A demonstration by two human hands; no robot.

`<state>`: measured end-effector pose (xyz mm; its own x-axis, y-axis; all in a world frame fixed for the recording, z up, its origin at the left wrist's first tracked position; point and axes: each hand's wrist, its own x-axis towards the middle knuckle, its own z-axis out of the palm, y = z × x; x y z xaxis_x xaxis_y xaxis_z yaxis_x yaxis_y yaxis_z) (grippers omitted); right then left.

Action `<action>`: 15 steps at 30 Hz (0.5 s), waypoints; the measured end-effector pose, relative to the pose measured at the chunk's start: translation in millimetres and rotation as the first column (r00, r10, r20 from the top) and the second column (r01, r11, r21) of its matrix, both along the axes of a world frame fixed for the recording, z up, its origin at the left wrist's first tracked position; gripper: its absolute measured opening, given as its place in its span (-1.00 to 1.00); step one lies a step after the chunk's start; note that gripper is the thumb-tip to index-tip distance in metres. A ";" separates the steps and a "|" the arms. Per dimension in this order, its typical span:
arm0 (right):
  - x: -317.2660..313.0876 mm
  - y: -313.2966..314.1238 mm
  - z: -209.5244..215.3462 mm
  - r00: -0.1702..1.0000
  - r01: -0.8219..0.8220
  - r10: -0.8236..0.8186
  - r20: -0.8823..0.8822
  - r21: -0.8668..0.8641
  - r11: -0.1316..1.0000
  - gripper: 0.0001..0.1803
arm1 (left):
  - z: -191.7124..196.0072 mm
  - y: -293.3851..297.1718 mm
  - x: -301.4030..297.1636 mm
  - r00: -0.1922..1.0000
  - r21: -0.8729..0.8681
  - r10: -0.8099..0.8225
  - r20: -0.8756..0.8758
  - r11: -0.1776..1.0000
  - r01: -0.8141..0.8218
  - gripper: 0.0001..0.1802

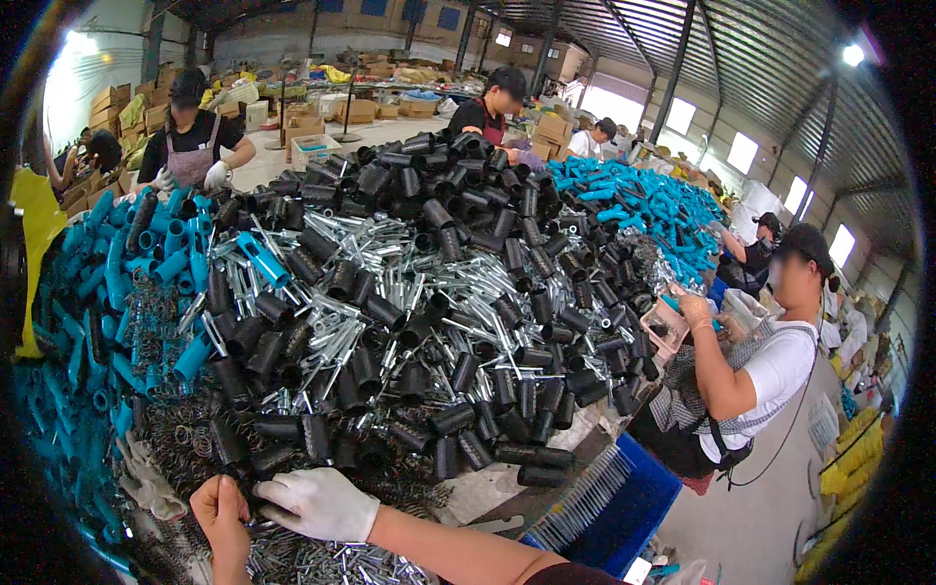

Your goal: The person assembles mechanical parts by hand, fitting metal pins and metal springs into a cyan plastic tube, then sliding a black plastic sleeve over the assembly.

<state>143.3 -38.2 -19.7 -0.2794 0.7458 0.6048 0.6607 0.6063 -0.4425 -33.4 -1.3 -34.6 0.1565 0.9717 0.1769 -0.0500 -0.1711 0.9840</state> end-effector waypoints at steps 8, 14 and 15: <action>1.1 0.2 -2.8 1.000 0.017 -0.017 0.011 -0.009 1.000 -0.66 | -13.9 6.2 -5.2 1.000 0.030 0.017 -0.001 0.999 -0.017 -0.57; 0.8 -2.9 4.4 1.000 -0.017 0.016 -0.006 -0.057 0.998 -0.74 | -34.5 21.3 -42.2 0.966 -0.153 -0.223 0.133 0.958 0.242 -0.70; 1.0 -4.3 6.6 1.000 -0.008 0.007 -0.009 -0.053 0.999 -0.74 | -38.1 22.7 -44.2 0.965 -0.151 -0.228 0.127 0.957 0.246 -0.68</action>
<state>144.2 -42.5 -13.1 -0.2801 0.7746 0.5671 0.6522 0.5870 -0.4797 -77.6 21.4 -72.7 0.3750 0.9258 0.0464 -0.1758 0.0219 0.9842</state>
